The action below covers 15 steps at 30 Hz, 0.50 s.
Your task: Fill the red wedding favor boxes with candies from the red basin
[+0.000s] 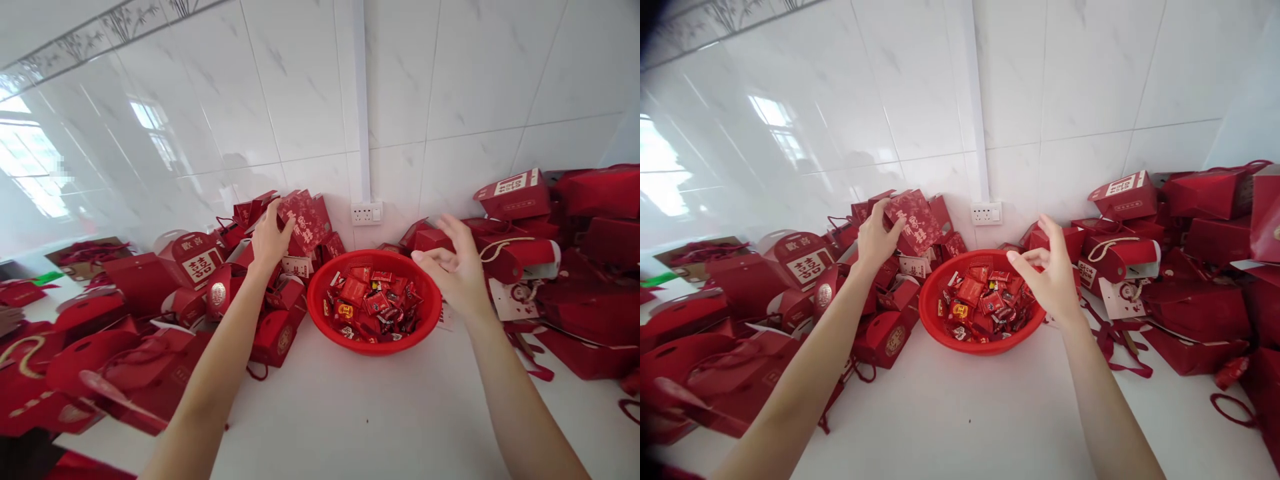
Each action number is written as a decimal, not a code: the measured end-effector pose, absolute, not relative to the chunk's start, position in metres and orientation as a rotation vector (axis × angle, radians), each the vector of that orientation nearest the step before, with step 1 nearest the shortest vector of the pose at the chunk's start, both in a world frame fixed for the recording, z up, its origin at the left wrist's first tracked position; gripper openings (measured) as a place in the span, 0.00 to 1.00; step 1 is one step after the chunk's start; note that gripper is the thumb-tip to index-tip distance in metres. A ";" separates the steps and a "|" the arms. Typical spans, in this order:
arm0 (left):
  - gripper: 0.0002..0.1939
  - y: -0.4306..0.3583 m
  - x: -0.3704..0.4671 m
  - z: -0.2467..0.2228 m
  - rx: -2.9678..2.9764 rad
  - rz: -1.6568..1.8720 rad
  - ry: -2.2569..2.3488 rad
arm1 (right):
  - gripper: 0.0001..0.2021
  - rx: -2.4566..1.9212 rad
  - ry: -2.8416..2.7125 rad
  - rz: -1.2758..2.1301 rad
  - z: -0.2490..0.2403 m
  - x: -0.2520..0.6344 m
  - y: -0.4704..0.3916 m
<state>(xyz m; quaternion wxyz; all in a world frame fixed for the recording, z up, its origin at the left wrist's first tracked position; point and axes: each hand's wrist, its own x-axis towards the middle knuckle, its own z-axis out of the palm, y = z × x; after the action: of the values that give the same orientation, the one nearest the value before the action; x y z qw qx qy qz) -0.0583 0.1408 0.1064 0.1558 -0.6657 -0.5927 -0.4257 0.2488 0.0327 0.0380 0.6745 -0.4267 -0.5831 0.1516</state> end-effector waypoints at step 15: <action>0.42 0.176 -0.070 0.076 -1.770 -1.113 -2.051 | 0.28 -0.890 -0.951 0.182 0.062 0.299 0.013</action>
<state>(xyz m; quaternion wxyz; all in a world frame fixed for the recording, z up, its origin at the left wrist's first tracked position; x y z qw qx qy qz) -0.0700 0.1760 0.0759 0.1061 -0.6009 -0.6963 -0.3779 0.2993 0.0135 0.0623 0.7916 -0.4136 -0.4419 0.0845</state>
